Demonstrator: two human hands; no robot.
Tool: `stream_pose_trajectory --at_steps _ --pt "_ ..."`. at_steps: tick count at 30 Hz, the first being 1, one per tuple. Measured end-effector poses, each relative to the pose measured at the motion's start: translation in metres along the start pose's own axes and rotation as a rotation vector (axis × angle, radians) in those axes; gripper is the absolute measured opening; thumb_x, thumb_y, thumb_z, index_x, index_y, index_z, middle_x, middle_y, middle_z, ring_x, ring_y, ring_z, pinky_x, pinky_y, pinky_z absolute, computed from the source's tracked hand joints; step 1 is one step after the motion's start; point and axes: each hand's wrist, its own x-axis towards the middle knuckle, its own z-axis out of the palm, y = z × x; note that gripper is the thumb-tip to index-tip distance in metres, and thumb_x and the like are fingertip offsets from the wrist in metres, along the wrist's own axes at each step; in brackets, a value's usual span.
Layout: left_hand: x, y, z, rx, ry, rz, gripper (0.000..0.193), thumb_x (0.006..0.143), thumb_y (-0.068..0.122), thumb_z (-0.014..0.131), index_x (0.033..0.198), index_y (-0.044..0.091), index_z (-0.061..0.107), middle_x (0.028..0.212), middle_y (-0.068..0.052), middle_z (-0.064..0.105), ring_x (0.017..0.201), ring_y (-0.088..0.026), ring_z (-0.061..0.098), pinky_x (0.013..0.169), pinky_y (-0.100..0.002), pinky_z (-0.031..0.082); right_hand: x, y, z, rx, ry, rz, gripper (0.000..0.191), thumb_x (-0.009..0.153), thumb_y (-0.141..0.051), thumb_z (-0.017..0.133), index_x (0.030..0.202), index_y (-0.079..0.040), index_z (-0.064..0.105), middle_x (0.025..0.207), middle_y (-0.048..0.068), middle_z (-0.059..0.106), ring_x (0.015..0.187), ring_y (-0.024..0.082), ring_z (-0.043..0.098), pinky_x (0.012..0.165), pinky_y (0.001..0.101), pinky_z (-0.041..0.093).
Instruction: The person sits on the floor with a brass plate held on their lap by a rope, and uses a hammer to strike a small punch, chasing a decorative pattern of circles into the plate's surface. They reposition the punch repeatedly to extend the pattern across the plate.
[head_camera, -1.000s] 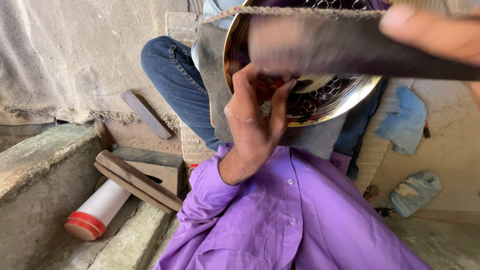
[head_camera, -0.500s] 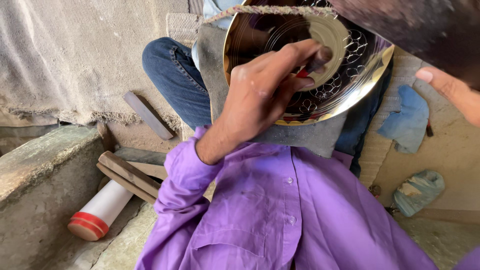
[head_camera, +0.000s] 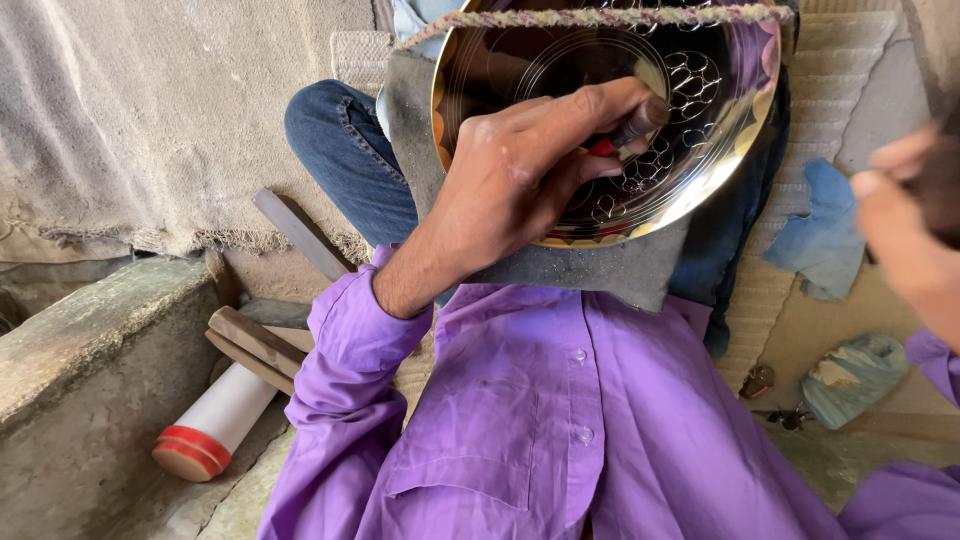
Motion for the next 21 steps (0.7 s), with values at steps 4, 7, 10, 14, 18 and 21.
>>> stream_pose_trajectory --at_steps 4,7,10,14,18,21 --pt "0.004 -0.001 -0.003 0.018 -0.102 0.007 0.05 0.1 0.003 0.077 0.143 0.014 0.055 0.111 -0.005 0.072 0.1 -0.027 0.073 0.087 -0.036 0.058 0.0 -0.069 0.005 0.04 -0.008 -0.079 0.022 0.109 -0.007 0.071 0.124 0.004 0.059 0.096 0.01 0.064 0.079 0.014 0.064 0.071 0.0279 0.053" --pt "0.007 -0.002 -0.003 -0.001 -0.135 0.024 0.051 0.101 0.004 0.075 0.146 0.015 0.052 0.118 -0.005 0.072 0.103 -0.024 0.073 0.089 -0.035 0.059 0.006 -0.104 0.003 0.034 -0.023 -0.132 0.029 0.104 -0.001 0.073 0.128 0.004 0.058 0.094 0.009 0.064 0.075 0.013 0.065 0.068 0.0265 0.052" --pt "0.011 -0.007 -0.004 -0.014 -0.194 0.068 0.049 0.102 0.007 0.075 0.145 0.013 0.052 0.124 -0.004 0.073 0.103 -0.025 0.073 0.088 -0.036 0.058 0.011 -0.121 0.001 -0.058 -0.015 -0.296 0.059 0.092 0.003 0.074 0.147 0.007 0.051 0.091 0.011 0.064 0.067 0.016 0.063 0.06 0.0293 0.049" --pt "0.016 -0.013 -0.006 -0.04 -0.275 0.106 0.047 0.103 0.008 0.072 0.146 0.013 0.053 0.128 -0.003 0.072 0.107 -0.025 0.074 0.09 -0.036 0.059 0.005 -0.129 0.006 -0.179 0.064 -0.47 0.069 0.088 0.009 0.074 0.151 0.006 0.045 0.099 0.02 0.065 0.074 0.024 0.065 0.064 0.0341 0.051" --pt "0.02 -0.016 -0.008 -0.03 -0.325 0.184 0.048 0.1 0.008 0.072 0.145 0.011 0.054 0.132 -0.008 0.07 0.114 -0.032 0.071 0.094 -0.04 0.058 -0.011 -0.128 0.023 0.147 0.141 -0.339 0.07 0.097 0.008 0.074 0.155 0.002 0.036 0.102 0.016 0.065 0.082 0.02 0.065 0.075 0.0322 0.054" --pt "0.025 -0.018 -0.008 -0.072 -0.356 0.226 0.056 0.091 0.003 0.072 0.144 0.01 0.055 0.136 -0.009 0.069 0.117 -0.034 0.071 0.097 -0.04 0.059 -0.017 -0.12 0.034 -0.049 0.204 -0.497 0.078 0.091 0.008 0.077 0.157 0.0 0.036 0.106 0.024 0.066 0.09 0.029 0.069 0.079 0.0374 0.056"
